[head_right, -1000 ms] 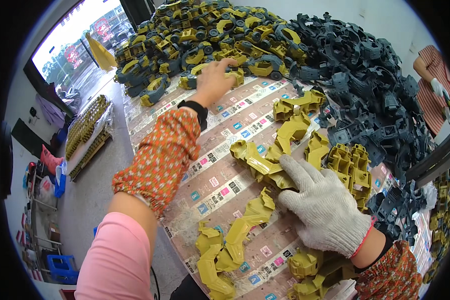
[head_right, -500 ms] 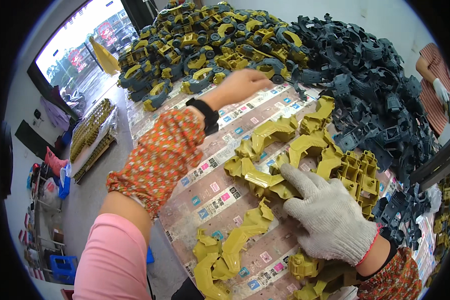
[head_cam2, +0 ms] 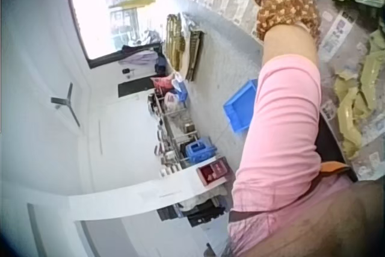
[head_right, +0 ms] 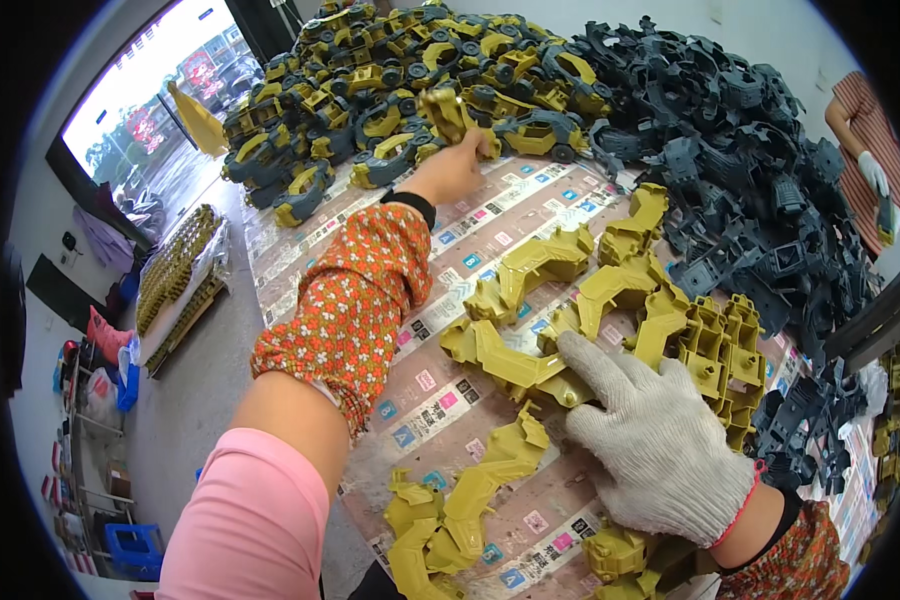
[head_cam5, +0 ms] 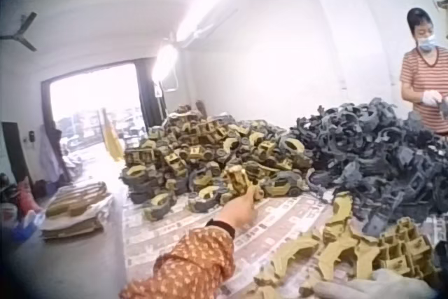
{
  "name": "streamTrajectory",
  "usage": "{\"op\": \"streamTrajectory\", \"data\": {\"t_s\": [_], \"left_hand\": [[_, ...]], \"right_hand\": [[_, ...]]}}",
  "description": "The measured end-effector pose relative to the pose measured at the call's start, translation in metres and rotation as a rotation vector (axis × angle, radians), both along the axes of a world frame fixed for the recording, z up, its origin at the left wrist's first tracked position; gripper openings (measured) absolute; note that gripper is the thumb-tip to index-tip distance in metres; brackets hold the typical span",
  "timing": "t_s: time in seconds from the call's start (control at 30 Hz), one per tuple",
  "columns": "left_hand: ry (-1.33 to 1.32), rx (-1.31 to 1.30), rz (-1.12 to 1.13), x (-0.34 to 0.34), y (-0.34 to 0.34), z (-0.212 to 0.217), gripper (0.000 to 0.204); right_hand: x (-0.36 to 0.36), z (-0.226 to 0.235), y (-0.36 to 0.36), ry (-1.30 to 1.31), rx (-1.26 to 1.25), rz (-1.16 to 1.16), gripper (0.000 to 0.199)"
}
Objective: The person assembles yellow plastic frames with black circular wheels by hand. They pick up a frame, insert a wheel into a slot, and place the completed unit on the table, repeating this process for multiple items.
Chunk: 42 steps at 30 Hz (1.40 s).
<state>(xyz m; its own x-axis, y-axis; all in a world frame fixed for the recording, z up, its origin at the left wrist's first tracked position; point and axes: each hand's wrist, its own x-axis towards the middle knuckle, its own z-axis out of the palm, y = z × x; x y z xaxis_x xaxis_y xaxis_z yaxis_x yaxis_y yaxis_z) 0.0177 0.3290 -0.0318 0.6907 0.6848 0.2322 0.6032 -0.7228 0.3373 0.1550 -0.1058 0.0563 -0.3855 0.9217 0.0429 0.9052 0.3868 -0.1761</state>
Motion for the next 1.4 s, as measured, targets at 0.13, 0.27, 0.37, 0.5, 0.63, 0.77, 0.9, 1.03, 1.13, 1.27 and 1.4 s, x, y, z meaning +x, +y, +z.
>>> {"op": "streamTrajectory", "data": {"t_s": [0.13,0.27,0.37,0.5,0.63,0.77,0.9,1.03,1.13,1.27,1.4], "left_hand": [[-0.224,0.472,0.015,-0.009,-0.007,-0.021,0.04],[-0.121,0.768,0.173,-0.006,-0.039,0.041,0.04],[-0.102,0.872,0.274,-0.031,-0.009,0.019,0.06],[0.311,0.189,0.376,-0.065,-0.011,0.008,0.087],[0.296,0.005,0.29,-0.08,-0.049,0.016,0.081],[0.269,-0.125,0.119,-0.086,-0.117,0.02,0.069],[0.176,-0.237,0.03,-0.081,-0.197,0.024,0.06],[0.046,-0.292,-0.013,-0.079,-0.234,0.018,0.063],[-0.091,-0.361,-0.05,-0.073,-0.262,0.014,0.059],[-0.144,-0.147,0.059,-0.089,-0.296,0.035,0.051],[-0.497,0.219,-0.016,-0.104,-0.315,0.063,0.048]], "right_hand": [[-0.003,0.0,0.003,-0.012,0.002,0.004,0.032],[-0.004,-0.002,0.0,-0.03,0.004,-0.03,0.031],[-0.007,-0.001,0.001,-0.032,0.01,-0.014,0.031],[-0.005,-0.003,-0.001,-0.02,0.024,-0.008,0.033],[-0.005,-0.006,-0.003,-0.031,0.051,0.0,0.032],[-0.002,-0.003,-0.005,-0.044,0.037,0.034,0.03],[-0.001,0.008,-0.006,-0.087,-0.007,0.047,0.032],[-0.014,0.044,-0.034,-0.117,0.035,0.002,0.033],[-0.035,0.088,-0.083,-0.11,-0.004,-0.094,0.03],[-0.057,0.116,-0.167,-0.048,-0.024,-0.18,0.034],[-0.08,0.124,-0.268,0.023,-0.035,-0.346,0.037]]}}
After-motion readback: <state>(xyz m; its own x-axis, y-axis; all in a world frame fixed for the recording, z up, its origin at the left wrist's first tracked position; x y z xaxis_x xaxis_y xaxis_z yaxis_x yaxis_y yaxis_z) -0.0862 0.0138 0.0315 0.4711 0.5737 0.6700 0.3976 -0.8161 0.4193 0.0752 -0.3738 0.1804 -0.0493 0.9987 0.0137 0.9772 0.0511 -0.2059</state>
